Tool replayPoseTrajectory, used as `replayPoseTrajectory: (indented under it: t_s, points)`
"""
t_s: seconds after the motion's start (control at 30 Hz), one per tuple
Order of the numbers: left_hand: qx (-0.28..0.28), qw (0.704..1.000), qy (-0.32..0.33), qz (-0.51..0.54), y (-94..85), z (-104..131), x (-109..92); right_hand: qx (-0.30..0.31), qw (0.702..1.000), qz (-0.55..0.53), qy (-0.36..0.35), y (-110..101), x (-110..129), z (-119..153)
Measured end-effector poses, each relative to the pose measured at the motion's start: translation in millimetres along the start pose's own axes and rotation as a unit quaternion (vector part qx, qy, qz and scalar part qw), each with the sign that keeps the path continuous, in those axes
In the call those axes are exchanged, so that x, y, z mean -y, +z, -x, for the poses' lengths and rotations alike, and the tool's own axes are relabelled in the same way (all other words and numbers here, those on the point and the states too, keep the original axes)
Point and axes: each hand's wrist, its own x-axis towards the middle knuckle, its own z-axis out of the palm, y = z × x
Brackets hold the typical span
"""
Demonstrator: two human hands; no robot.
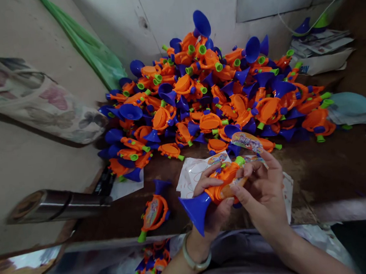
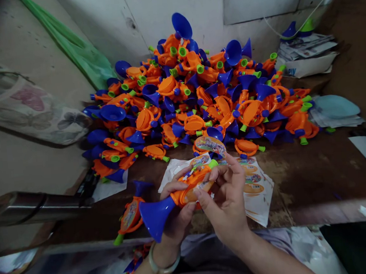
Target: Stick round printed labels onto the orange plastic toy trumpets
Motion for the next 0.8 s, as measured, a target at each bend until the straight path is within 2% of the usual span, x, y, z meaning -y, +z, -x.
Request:
replayPoseTrajectory:
  t_s: [0.17,0.43,0.5,0.63,0.8]
  points:
    - [0.006,1.000,0.005,0.012,-0.8,0.1,1.5,0.003,1.000,0.010,-0.009,0.4,-2.1,-0.7]
    - [0.005,1.000,-0.015,0.016,-10.6,16.1,18.7,0.008,0.999,0.018,-0.040,3.4,-5.3,0.4]
    - [-0.006,1.000,-0.011,0.006,-9.7,15.8,17.6,0.005,0.995,0.045,-0.088,2.4,-5.8,-1.8]
    - [-0.011,0.999,0.046,0.028,-3.0,8.7,9.9,-0.008,0.970,0.116,-0.215,-2.1,-6.6,-8.9]
    - [-0.003,0.998,0.046,0.034,0.1,5.9,3.4,-0.003,0.978,0.121,-0.170,-4.7,-5.9,-12.0]
